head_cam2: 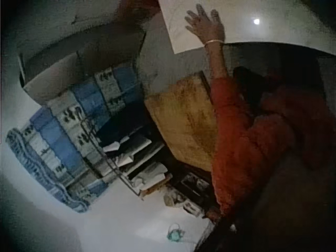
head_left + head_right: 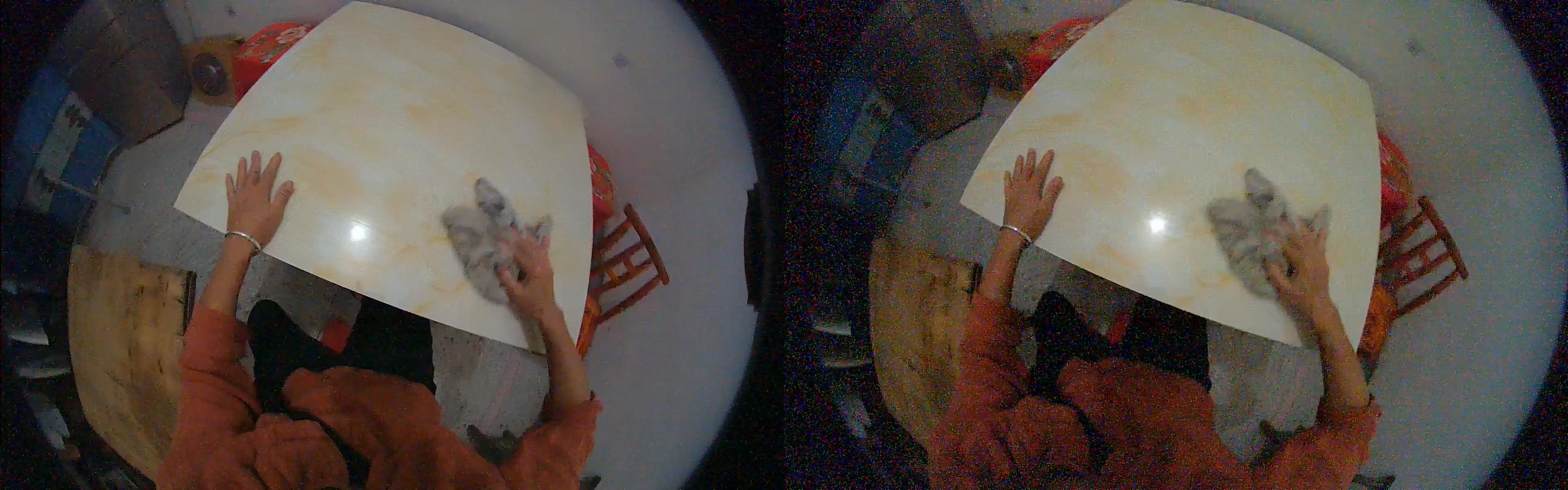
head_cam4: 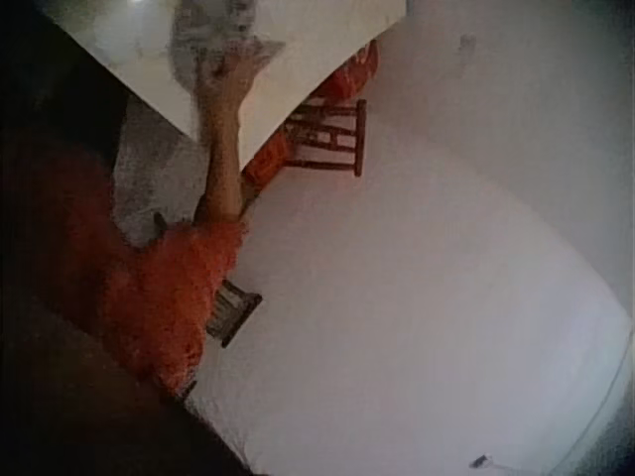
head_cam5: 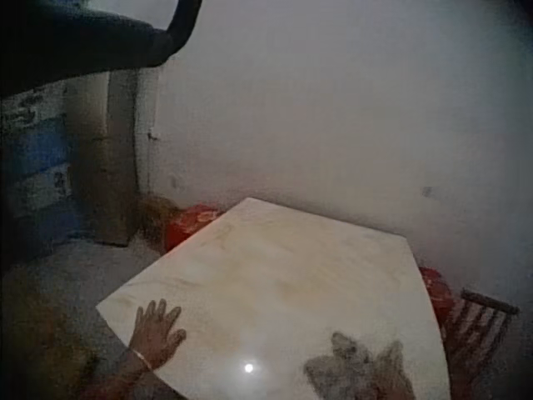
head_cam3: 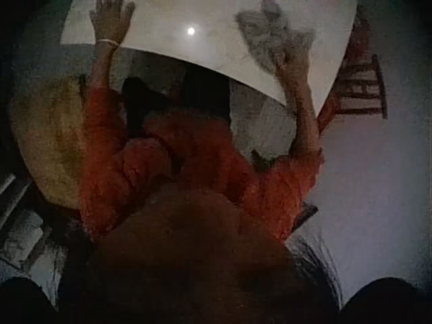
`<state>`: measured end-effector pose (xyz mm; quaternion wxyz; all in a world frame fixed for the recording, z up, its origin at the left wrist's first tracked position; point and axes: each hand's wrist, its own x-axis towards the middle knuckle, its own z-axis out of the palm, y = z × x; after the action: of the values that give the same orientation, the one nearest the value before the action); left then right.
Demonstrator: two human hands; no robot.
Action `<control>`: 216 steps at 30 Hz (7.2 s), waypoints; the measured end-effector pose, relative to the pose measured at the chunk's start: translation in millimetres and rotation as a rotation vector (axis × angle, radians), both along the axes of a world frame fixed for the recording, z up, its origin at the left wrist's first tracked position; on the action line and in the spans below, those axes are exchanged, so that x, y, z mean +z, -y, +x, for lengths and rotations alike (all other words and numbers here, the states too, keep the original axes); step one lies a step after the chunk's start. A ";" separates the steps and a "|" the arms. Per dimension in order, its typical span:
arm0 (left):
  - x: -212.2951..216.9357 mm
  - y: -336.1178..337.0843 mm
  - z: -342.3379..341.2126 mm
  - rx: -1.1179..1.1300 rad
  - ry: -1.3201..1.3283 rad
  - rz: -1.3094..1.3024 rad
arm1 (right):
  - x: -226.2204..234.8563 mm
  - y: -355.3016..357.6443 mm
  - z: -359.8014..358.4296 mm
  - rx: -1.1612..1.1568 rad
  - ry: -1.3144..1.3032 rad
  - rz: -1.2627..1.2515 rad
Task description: The person wipes a large wooden board with a cloth, then moves to wipe a light-colored tabletop. The person uses a cloth to clean both surfaces in a repetitive wiping motion.
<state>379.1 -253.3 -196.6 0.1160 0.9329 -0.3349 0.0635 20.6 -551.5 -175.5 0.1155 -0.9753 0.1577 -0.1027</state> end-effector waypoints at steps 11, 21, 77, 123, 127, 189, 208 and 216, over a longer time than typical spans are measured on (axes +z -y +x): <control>-13.6 -3.8 12.6 -0.026 -0.009 0.007 | -14.5 -45.2 49.4 -0.017 -0.015 -0.081; -5.1 5.0 5.9 -0.001 0.022 0.043 | -3.7 11.7 -93.5 -0.589 0.053 -0.117; -27.8 -1.4 18.8 -0.020 0.011 0.040 | -26.4 63.4 -22.2 -0.859 0.055 -0.153; -23.8 -4.9 24.2 -0.001 0.015 0.084 | -31.3 -25.0 32.5 -0.285 0.168 0.028; -18.2 -1.8 17.1 -0.017 0.005 0.072 | -13.1 -73.7 -44.6 -0.097 0.118 0.154; -29.4 -10.0 24.7 -0.027 0.042 0.031 | -29.1 -65.7 24.4 0.142 0.100 0.023; -39.8 -21.0 35.6 -0.049 0.073 0.017 | -18.6 -45.4 95.5 -0.022 0.365 0.498; 6.5 96.6 -58.2 -0.707 -0.115 -0.312 | -62.0 66.5 -22.3 -0.819 0.395 -0.049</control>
<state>320.9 -349.9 -190.1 0.2898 0.7333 -0.6148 0.0174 -1.7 -618.0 -237.5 0.0700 -0.7968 0.5027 -0.3279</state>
